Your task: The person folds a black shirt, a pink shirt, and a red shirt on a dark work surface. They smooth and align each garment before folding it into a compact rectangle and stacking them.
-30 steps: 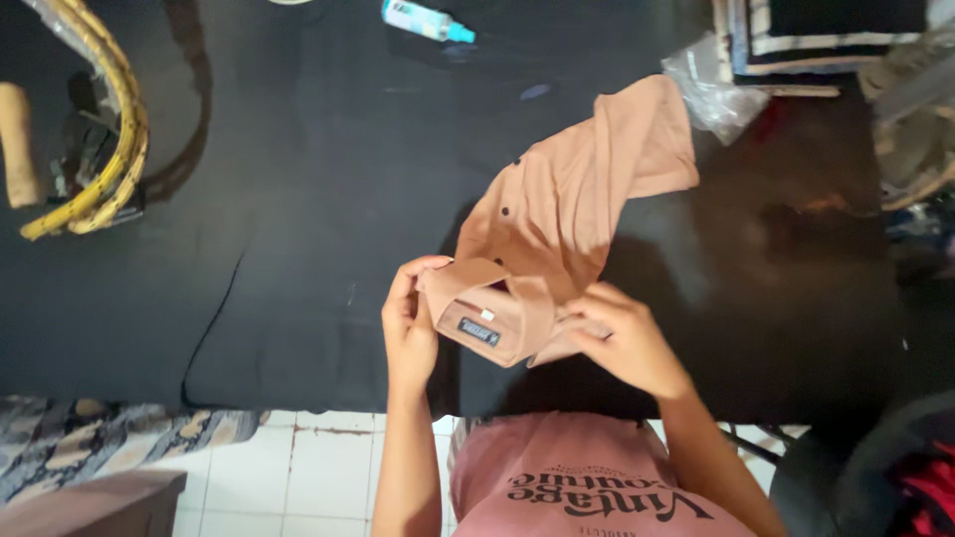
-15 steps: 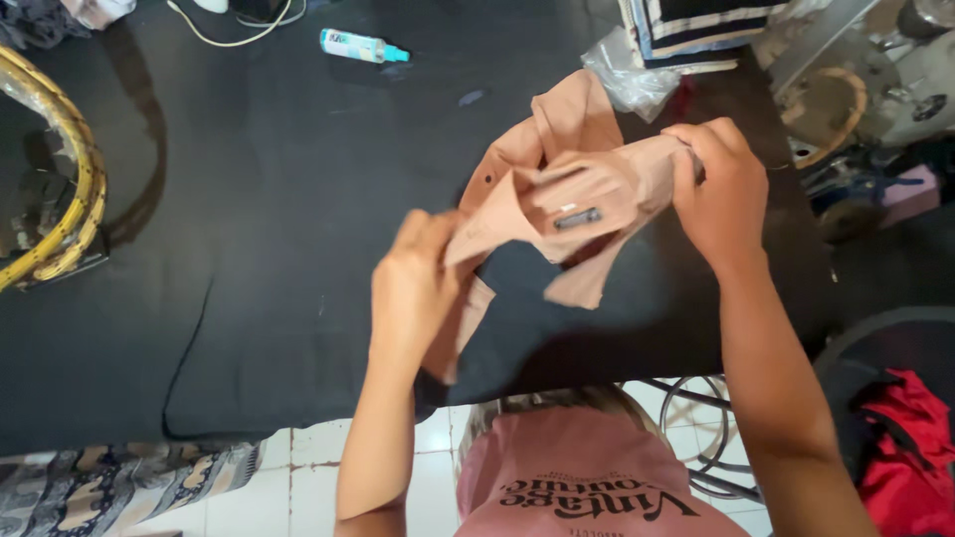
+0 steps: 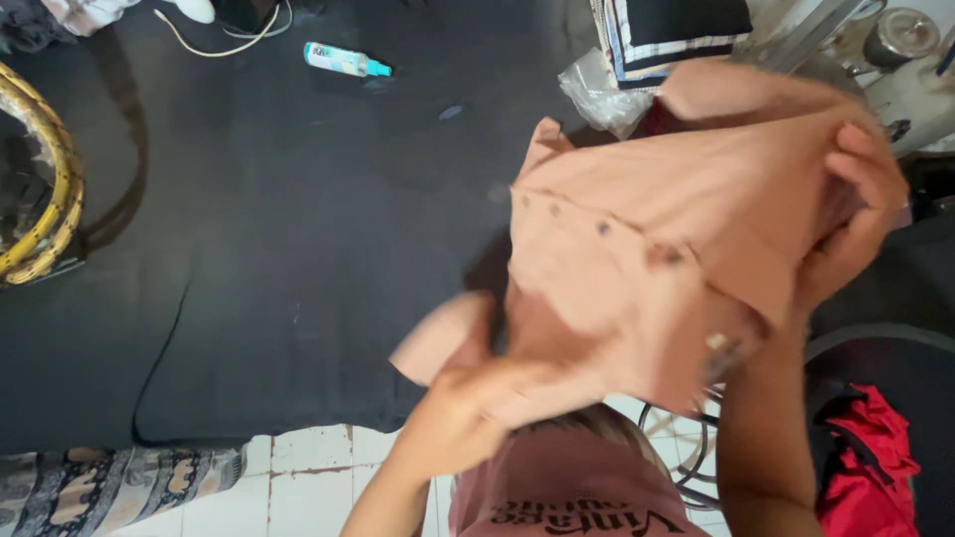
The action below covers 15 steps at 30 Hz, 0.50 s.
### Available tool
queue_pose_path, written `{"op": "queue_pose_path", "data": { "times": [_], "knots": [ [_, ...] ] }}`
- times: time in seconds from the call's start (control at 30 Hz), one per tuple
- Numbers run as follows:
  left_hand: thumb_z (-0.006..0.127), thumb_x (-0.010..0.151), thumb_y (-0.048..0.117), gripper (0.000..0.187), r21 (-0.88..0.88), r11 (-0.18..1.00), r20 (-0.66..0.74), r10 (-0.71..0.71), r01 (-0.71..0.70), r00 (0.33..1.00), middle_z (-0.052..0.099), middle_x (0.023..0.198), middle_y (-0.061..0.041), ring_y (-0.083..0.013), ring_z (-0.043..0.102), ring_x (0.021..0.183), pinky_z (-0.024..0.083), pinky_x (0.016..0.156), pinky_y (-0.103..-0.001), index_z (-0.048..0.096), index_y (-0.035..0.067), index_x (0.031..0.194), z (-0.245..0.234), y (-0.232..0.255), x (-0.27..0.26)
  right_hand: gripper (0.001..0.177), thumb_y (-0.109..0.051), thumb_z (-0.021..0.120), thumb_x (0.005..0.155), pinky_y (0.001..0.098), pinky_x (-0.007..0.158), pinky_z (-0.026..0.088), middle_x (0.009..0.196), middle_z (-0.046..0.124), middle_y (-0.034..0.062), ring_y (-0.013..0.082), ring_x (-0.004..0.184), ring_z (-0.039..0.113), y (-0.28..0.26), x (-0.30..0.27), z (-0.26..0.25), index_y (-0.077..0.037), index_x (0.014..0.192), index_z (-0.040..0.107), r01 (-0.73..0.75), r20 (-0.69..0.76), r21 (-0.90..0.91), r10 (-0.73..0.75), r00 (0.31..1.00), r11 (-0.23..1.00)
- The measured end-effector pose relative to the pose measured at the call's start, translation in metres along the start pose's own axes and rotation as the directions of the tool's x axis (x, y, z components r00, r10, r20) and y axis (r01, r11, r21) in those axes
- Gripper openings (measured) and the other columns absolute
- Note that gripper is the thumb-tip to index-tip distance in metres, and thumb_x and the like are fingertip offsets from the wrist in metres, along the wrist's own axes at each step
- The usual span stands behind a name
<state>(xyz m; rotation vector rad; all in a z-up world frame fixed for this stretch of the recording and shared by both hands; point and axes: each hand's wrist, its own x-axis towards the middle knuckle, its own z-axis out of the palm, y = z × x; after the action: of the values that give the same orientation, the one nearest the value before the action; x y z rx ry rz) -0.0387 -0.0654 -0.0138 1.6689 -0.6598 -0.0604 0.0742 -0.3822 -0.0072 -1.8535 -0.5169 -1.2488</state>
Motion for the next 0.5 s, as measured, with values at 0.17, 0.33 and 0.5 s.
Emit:
{"op": "queue_pose_path", "data": {
  "times": [0.17, 0.33, 0.5],
  "knots": [
    [0.079, 0.090, 0.032, 0.035, 0.440, 0.820, -0.003, -0.406, 0.366, 0.914, 0.071, 0.096, -0.011, -0.0288, 0.075, 0.078, 0.058, 0.072, -0.040, 0.069, 0.009, 0.114, 0.009, -0.016, 0.020, 0.029, 0.009, 0.060, 0.100, 0.0356, 0.109, 0.049, 0.126, 0.068, 0.0177, 0.0307, 0.122, 0.064, 0.032, -0.008, -0.034, 0.001, 0.126, 0.071, -0.080, 0.295, -0.331, 0.184, 0.938, 0.940],
    [0.068, 0.087, 0.012, 0.042, 0.669, 0.555, -0.432, -0.251, 0.495, 0.866, 0.069, 0.109, -0.011, -0.0330, 0.071, 0.085, 0.056, 0.073, -0.045, 0.068, 0.016, 0.128, 0.014, -0.099, 0.039, 0.034, 0.010, 0.061, 0.084, 0.0374, 0.089, 0.055, 0.107, 0.072, 0.0185, 0.0326, 0.100, 0.071, 0.090, -0.055, -0.005, 0.000, 0.113, 0.076, -0.179, 0.494, -0.327, 0.329, 0.805, 0.928],
    [0.069, 0.084, 0.012, 0.063, 0.714, 0.559, -0.413, -0.151, 0.422, 0.898, 0.051, 0.137, -0.026, -0.0427, 0.060, 0.112, 0.050, 0.086, -0.051, 0.053, 0.006, 0.144, 0.024, -0.183, 0.023, 0.065, 0.009, 0.066, 0.073, 0.0471, 0.099, 0.050, 0.125, 0.062, 0.0255, 0.0434, 0.119, 0.060, 0.127, -0.099, 0.046, -0.001, 0.137, 0.060, -0.155, 0.649, -0.266, 0.296, 0.701, 0.951]
  ]
}}
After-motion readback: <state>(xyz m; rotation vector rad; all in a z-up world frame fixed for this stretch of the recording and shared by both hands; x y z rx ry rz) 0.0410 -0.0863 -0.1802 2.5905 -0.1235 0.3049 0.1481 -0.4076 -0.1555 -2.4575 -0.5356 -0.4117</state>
